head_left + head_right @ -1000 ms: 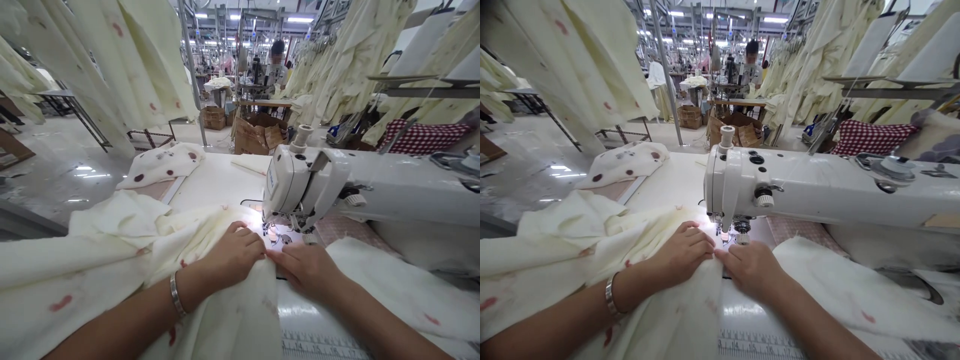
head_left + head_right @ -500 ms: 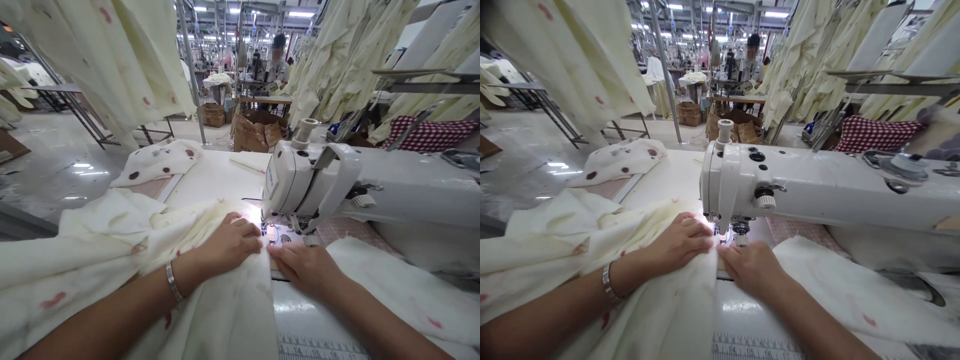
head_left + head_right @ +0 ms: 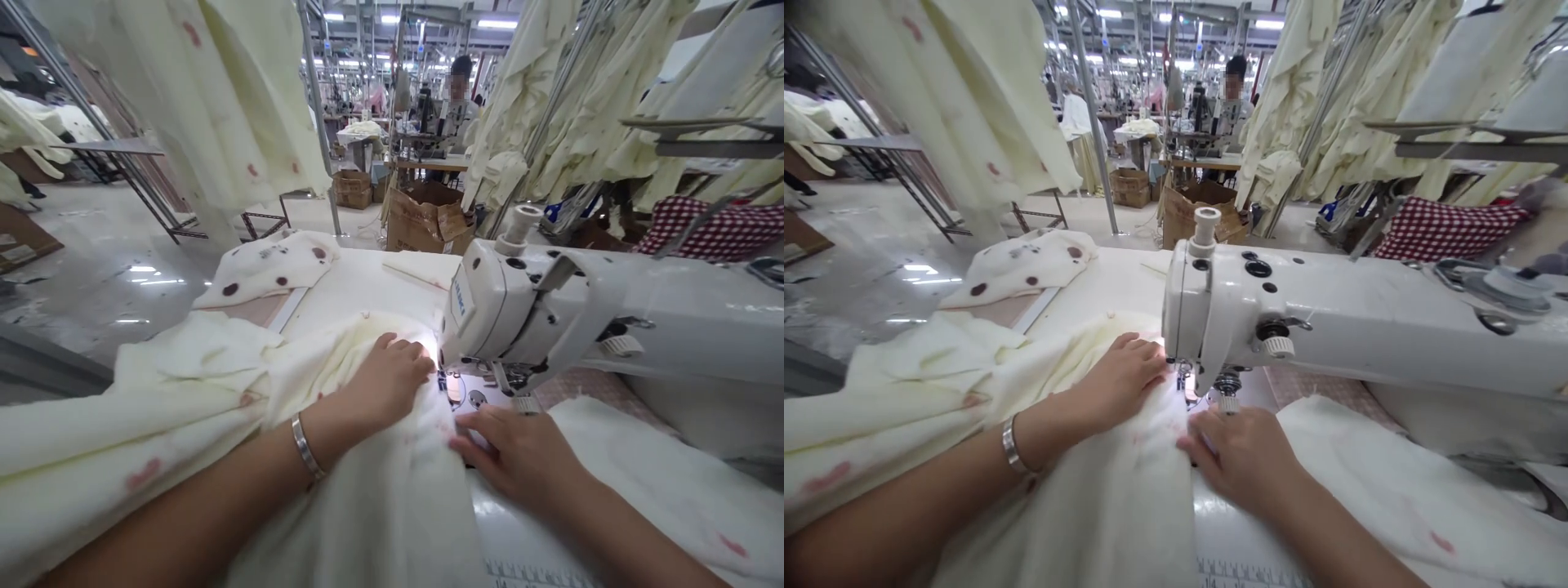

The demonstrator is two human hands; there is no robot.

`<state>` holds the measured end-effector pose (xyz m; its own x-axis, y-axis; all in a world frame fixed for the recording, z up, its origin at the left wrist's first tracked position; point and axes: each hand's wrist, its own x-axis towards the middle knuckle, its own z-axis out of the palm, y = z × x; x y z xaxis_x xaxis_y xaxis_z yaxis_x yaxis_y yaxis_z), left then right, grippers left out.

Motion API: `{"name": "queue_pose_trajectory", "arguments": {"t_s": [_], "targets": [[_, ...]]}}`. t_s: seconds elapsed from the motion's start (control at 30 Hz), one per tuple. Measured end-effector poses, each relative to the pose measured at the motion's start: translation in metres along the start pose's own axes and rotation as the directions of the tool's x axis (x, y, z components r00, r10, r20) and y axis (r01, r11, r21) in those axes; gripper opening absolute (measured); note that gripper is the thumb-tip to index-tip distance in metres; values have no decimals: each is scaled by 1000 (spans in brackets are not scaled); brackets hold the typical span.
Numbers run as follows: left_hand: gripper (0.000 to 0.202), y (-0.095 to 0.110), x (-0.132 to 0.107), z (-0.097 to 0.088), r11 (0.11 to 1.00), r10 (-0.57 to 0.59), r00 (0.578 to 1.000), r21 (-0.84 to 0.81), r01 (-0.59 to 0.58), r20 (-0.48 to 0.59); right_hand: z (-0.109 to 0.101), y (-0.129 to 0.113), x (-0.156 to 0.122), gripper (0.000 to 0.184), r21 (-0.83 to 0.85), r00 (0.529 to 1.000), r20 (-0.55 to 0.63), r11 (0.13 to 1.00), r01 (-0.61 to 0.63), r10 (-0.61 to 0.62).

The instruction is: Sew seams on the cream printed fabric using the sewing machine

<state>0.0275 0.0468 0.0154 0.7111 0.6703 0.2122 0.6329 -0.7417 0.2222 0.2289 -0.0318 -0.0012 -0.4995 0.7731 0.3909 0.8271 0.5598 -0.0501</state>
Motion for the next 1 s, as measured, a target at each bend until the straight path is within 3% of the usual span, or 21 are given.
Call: {"name": "queue_pose_trajectory", "arguments": {"t_s": [0.1, 0.17, 0.33, 0.43, 0.6, 0.73, 0.83, 0.93, 1.0], "targets": [[20, 9, -10, -2, 992, -124, 992, -5, 124, 38, -2, -9, 1, 20, 22, 998, 55, 1000, 16, -17], [31, 6, -11, 4, 991, -136, 990, -2, 136, 38, 0, -7, 1, 25, -4, 999, 38, 999, 36, -36], [44, -23, 19, 15, 999, -37, 998, 22, 36, 56, 6, 29, 7, 28, -162, 988, -155, 987, -1, -25], [40, -32, 35, 14, 1000, 2, 997, 21, -3, 78, 4, 40, 7, 27, -193, 983, -184, 981, -8, -28], [40, -27, 35, 19, 997, -78, 997, 21, 78, -2, -4, 18, 3, 18, -83, 976, -77, 977, 195, -201], [32, -31, 44, 13, 999, -34, 999, 13, 34, -7, -5, 7, 3, 20, -43, 982, -47, 982, 183, -185], [20, -13, 32, 0, 995, -101, 994, 11, 101, -45, -1, 6, 3, 23, 22, 975, -38, 976, 218, -217], [17, 27, -9, -9, 974, -187, 981, -138, 177, -58, 2, 4, 1, 22, 119, 974, -22, 967, 226, -225], [29, 50, -39, -9, 965, -149, 989, -219, 143, -10, 4, 2, 0, 22, 160, 979, 2, 966, 203, -206]]}}
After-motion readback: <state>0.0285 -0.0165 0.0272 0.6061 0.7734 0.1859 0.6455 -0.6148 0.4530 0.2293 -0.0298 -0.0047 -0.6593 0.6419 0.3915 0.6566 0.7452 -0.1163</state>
